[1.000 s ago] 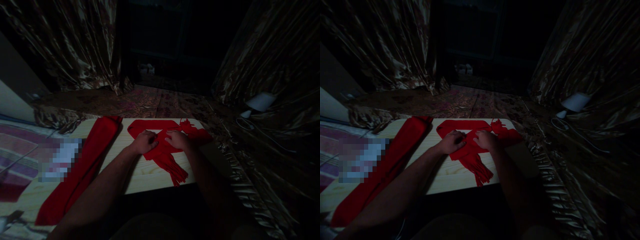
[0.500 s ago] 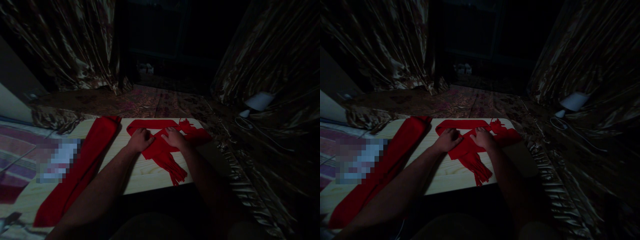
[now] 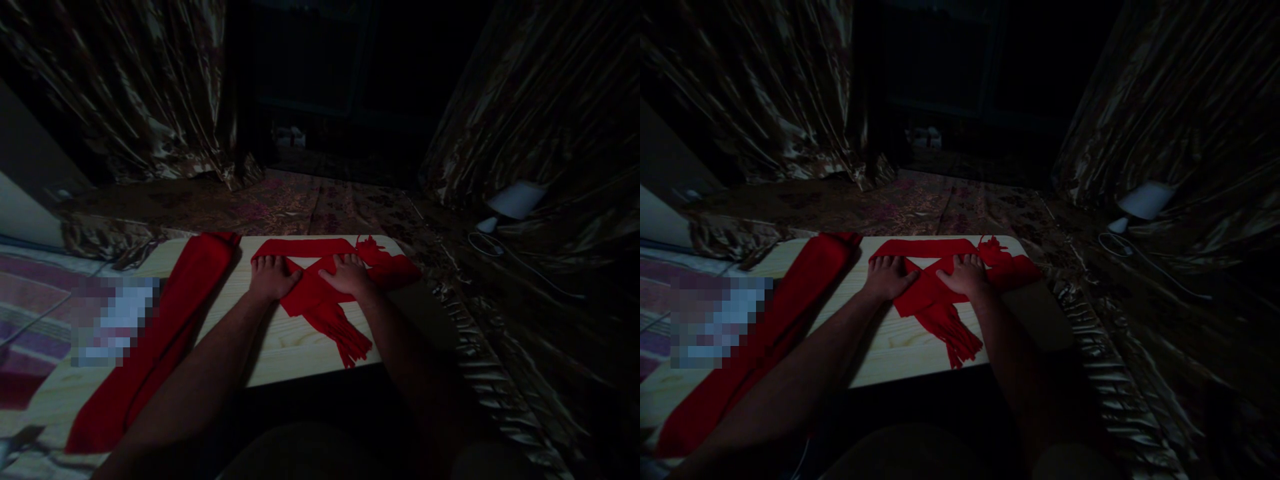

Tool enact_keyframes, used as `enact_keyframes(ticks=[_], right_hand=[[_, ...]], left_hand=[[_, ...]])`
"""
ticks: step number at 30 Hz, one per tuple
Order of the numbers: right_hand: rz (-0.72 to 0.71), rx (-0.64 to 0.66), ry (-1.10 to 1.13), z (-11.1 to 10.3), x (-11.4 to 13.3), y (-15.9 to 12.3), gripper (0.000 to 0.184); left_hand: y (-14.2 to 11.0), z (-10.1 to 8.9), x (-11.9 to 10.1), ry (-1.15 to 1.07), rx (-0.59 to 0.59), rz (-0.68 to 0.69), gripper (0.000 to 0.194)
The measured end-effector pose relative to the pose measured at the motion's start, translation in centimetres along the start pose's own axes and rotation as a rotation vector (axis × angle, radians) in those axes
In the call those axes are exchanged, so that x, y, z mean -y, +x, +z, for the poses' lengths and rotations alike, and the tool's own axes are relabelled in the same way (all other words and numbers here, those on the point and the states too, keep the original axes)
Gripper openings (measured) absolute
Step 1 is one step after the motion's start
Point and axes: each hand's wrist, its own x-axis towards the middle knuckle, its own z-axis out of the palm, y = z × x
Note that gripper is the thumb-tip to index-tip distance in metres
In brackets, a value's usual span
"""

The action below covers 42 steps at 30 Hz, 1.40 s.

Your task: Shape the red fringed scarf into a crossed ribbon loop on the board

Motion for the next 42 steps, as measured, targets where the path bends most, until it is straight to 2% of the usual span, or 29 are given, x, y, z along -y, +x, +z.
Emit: enact_keyframes(ticks=[6, 10, 15, 19, 25, 31, 42], right_hand=[[0.000, -0.073, 0.007, 0.6, -0.2, -0.4, 0.086], [-0.006, -0.053, 0.033, 0.7, -0.4, -0.2, 0.086], [0.028, -0.040, 0.083, 0.7, -0.3, 0.0, 0.096], [0.016, -0.004, 0.070, 0.6, -0.3, 0.1, 0.091], [0.008, -0.028, 0.065, 0.6, -0.5, 0.0, 0.086], [0.027, -0.053, 0.057, 0.9, -0.3, 0.1, 0.089], [0.024, -0.058, 0.048, 0.8, -0.3, 0.0, 0.085]], left_hand=[[0.0, -0.5, 0.3, -0.008, -0.038, -0.060, 0.087], [0.2, -0.4, 0.8, -0.040, -0.047, -0.059, 0.081], [0.3, 0.0, 0.9, -0.096, -0.099, -0.109, 0.082], [0.2, -0.2, 0.9, -0.078, -0.115, -0.123, 0.076], [0.4, -0.3, 1.4, -0.100, -0.098, -0.110, 0.064], [0.2, -0.3, 1.2, -0.073, -0.213, -0.146, 0.064], [-0.2, -1.6, 1.8, -0.052, -0.149, -0.123, 0.050]])
